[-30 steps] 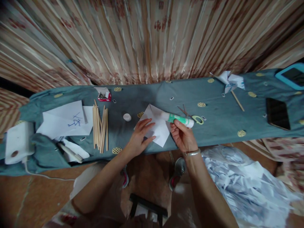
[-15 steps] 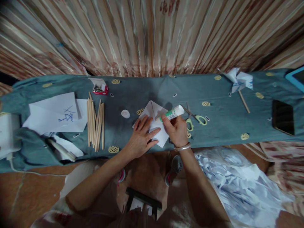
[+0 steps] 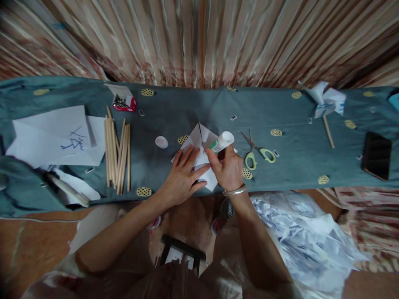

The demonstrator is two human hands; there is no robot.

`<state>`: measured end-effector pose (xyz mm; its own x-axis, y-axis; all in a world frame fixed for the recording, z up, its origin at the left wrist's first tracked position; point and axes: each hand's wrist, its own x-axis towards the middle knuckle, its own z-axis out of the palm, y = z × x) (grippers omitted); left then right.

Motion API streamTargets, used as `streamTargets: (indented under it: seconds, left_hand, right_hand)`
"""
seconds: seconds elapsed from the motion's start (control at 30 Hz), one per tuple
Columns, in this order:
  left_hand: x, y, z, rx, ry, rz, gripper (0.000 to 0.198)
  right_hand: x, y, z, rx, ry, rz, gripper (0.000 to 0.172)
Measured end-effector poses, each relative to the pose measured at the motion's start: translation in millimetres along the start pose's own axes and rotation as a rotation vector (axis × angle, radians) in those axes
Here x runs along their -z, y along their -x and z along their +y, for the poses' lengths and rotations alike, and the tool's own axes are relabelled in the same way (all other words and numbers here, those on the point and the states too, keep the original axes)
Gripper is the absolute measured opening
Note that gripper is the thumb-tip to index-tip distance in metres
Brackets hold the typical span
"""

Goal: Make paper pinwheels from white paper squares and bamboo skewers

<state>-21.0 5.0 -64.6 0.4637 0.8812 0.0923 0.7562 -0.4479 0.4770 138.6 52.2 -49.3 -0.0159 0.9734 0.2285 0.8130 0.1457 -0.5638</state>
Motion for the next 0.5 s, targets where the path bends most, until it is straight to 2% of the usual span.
streamTargets:
  seconds: [0.5]
  left_hand:
    - [-0.7,0.0,0.4,0.007,0.008,0.008,0.049]
  right_hand:
    - [-2.8,-0.2,-0.3,0.044,0.015,-0.025,0.042]
